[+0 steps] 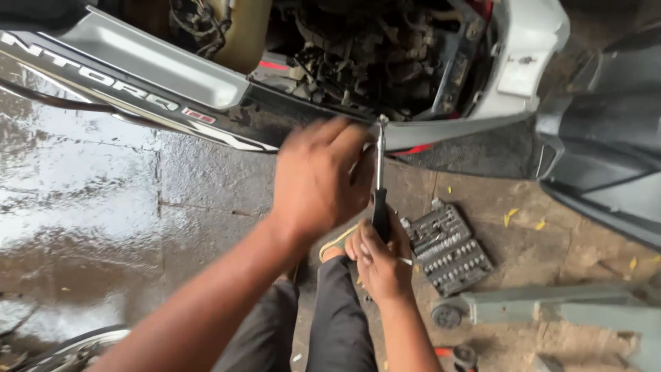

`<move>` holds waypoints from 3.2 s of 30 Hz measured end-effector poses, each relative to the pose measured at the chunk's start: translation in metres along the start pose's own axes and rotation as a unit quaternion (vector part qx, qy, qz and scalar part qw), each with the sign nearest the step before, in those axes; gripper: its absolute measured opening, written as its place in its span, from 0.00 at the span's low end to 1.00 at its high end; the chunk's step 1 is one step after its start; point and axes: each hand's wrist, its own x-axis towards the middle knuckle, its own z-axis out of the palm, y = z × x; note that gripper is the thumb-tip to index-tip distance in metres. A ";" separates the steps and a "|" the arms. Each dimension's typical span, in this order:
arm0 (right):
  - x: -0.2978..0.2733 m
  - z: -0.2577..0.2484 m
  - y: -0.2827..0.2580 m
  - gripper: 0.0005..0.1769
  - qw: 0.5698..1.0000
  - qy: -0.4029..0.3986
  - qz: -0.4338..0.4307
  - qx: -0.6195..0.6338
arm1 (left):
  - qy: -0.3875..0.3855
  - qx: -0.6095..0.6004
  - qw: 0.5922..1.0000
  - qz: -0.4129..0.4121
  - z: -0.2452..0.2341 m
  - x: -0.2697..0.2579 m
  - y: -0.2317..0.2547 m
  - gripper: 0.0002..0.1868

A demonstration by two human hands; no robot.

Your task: Removing and reattaching body panels and mechanical components on a motorcycle using tools.

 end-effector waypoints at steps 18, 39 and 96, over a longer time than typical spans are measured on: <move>-0.024 0.086 -0.056 0.34 0.526 0.147 -0.088 -0.833 | -0.174 0.215 0.945 0.174 -0.001 0.071 -0.010 0.17; 0.311 0.237 -0.347 0.31 0.562 0.083 -0.265 -0.779 | -0.348 -0.123 0.917 0.151 -0.114 0.277 0.060 0.11; 0.565 0.201 -0.355 0.14 0.337 0.123 0.019 -0.933 | -0.354 -0.084 0.931 0.012 -0.070 0.473 0.039 0.10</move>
